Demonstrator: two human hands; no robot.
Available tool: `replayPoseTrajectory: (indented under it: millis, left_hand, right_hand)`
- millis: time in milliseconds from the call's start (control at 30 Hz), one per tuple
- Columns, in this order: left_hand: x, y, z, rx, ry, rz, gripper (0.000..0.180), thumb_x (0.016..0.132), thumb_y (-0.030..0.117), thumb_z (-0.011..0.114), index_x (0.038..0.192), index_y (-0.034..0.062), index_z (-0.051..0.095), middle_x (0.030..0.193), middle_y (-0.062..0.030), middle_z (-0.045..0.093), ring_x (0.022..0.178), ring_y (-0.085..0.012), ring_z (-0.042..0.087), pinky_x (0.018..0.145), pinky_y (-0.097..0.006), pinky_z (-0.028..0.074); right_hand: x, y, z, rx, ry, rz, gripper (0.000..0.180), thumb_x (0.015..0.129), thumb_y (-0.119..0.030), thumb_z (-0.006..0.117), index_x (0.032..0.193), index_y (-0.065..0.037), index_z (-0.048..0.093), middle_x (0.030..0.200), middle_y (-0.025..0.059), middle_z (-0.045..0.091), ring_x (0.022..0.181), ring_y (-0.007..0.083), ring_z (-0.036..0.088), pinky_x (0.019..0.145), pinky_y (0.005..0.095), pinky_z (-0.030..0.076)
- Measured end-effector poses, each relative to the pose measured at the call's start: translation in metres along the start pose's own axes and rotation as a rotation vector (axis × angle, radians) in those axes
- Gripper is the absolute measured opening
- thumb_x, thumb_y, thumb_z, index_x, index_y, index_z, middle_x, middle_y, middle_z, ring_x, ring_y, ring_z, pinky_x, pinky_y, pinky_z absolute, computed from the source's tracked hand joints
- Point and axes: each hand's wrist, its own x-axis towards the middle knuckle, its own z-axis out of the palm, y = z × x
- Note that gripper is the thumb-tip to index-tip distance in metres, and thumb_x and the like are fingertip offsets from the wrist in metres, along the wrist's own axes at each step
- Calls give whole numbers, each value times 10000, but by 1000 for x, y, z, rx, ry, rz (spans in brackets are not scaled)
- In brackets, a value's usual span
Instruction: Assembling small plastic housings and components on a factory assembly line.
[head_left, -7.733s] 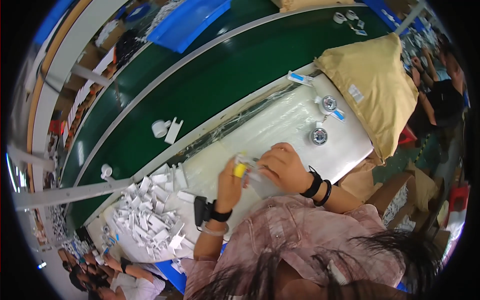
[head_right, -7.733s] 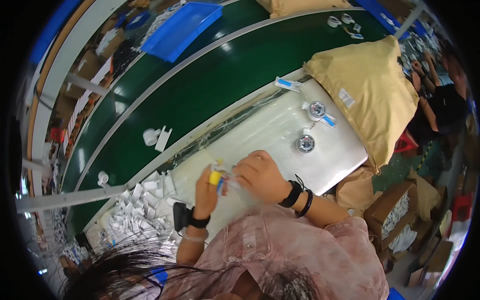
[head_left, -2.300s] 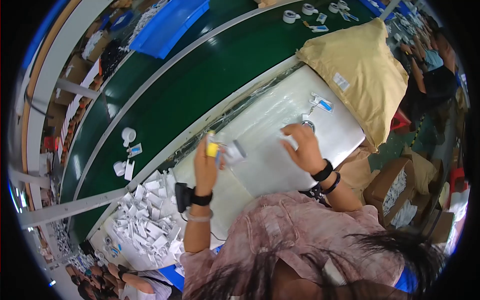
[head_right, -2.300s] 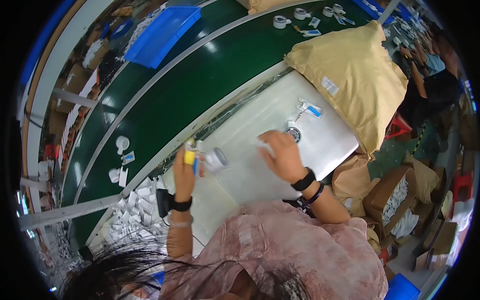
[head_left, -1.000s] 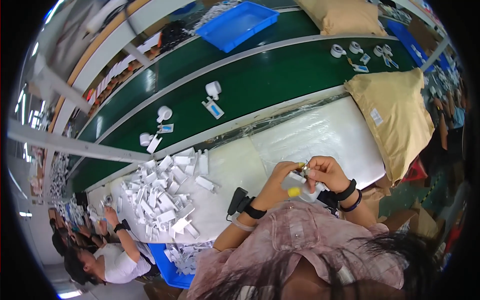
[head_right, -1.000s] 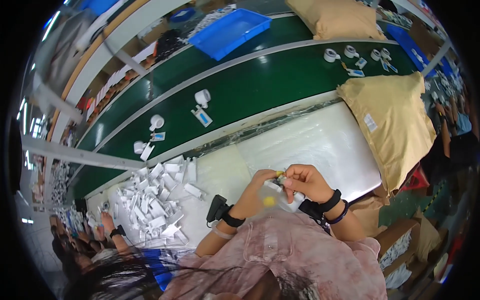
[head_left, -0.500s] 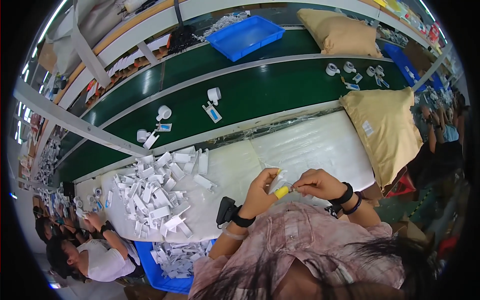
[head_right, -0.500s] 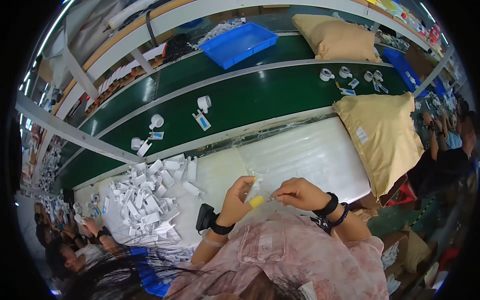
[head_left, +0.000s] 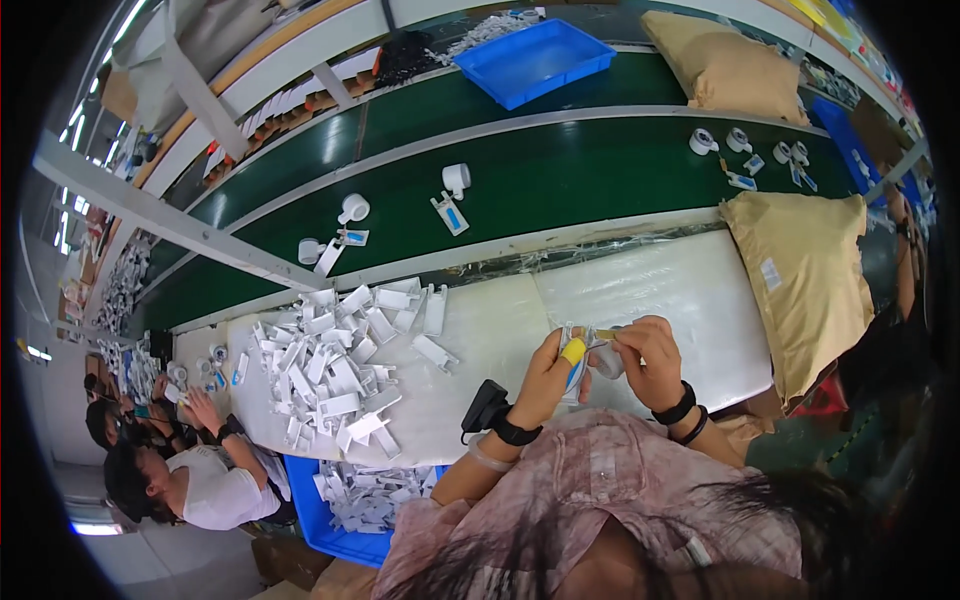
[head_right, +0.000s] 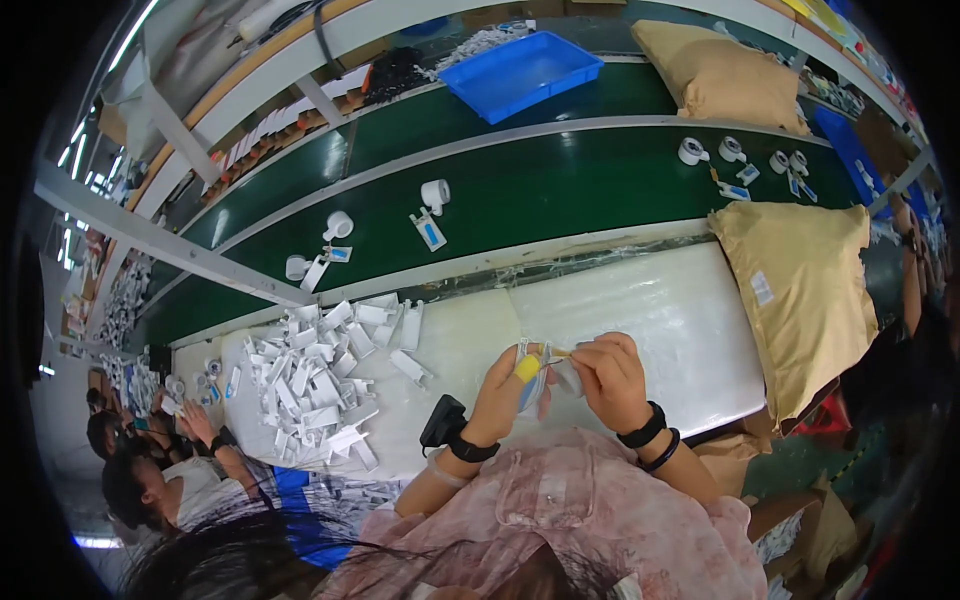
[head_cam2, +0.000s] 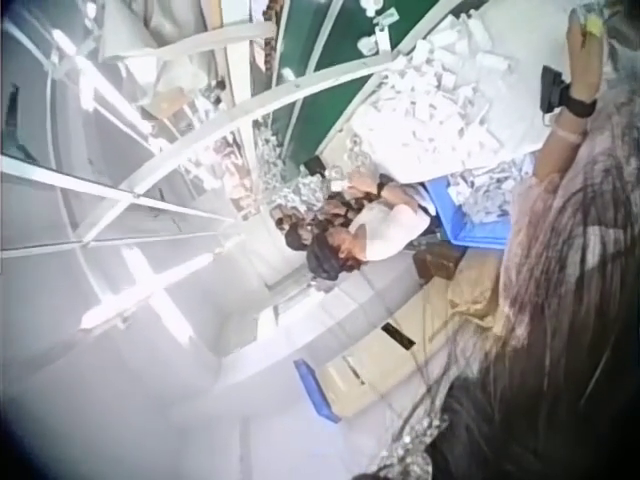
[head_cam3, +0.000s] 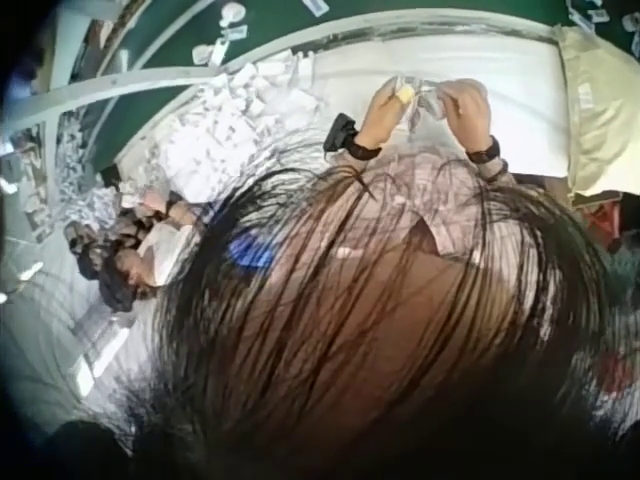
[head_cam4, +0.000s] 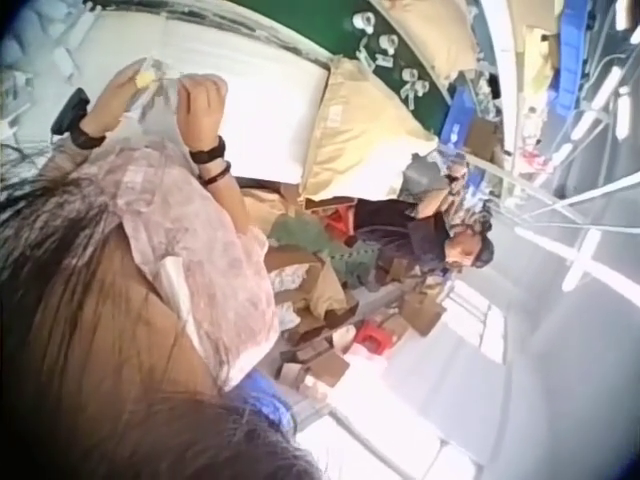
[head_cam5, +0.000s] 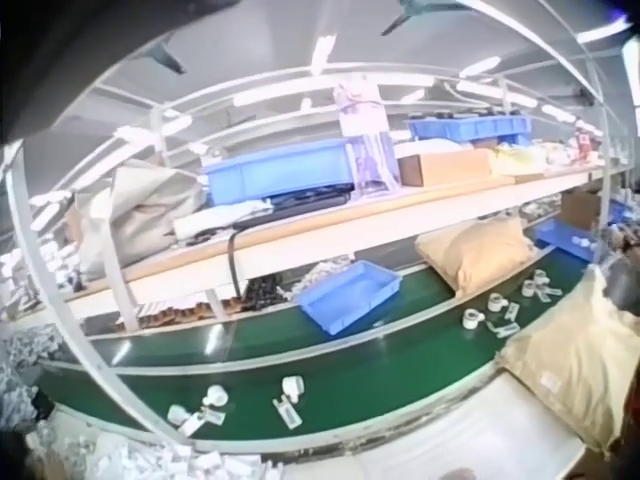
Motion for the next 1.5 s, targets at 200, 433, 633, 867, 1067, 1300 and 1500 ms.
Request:
replayPoseTrajectory:
  millis: [200,433,633,867,1067,1300,1500]
  left_hand:
    - [-4,17,9,178,-82,78,384,898,32,435,1279,-13,422,924,-81,588,647,-142,595,565,-265,483]
    - [-3,23,17,344,-77,123,457,850,-53,460,1299,-10,388,910,-73,559,672,-117,556,611,-260,470]
    - [-3,17,16,297,-86,127,441,850,-61,455,1285,-11,407,879,-61,555,696,-103,537,627,-246,454]
    - [-3,16,16,325,-92,131,446,859,-69,446,1297,-7,398,861,-57,552,692,-104,537,619,-252,459]
    - [-5,14,14,382,-106,97,510,776,-7,481,1282,-5,421,927,-104,589,787,-113,568,628,-257,506]
    - [-9,11,14,490,-82,156,520,758,12,511,1272,-14,434,922,-139,626,791,-177,604,743,-293,483]
    - [-15,13,18,509,-83,237,451,854,57,537,1284,-31,436,915,-126,646,856,-189,622,764,-297,481]
  right_hand:
    - [4,0,-1,244,-67,57,222,730,45,707,904,-79,648,922,57,672,821,262,602,847,374,444]
    - [3,3,-6,252,-65,33,238,732,48,728,925,-80,675,883,41,657,810,202,608,857,402,445]
    - [5,2,-6,236,-93,33,237,710,-2,766,911,-109,701,867,13,643,778,171,589,889,396,413]
    - [2,-1,-4,202,-60,22,247,699,-22,778,913,-128,715,841,-5,636,773,149,586,906,397,397]
    - [0,-3,-5,177,-36,6,242,701,-29,779,913,-129,717,837,-8,643,769,138,592,906,399,393]
    - [-5,-6,-4,176,-15,7,252,721,-44,756,951,-131,701,859,-17,638,783,140,582,891,381,376]
    - [0,-11,-7,175,-48,-2,231,721,-52,763,927,-123,686,844,-16,631,784,141,583,898,386,373]
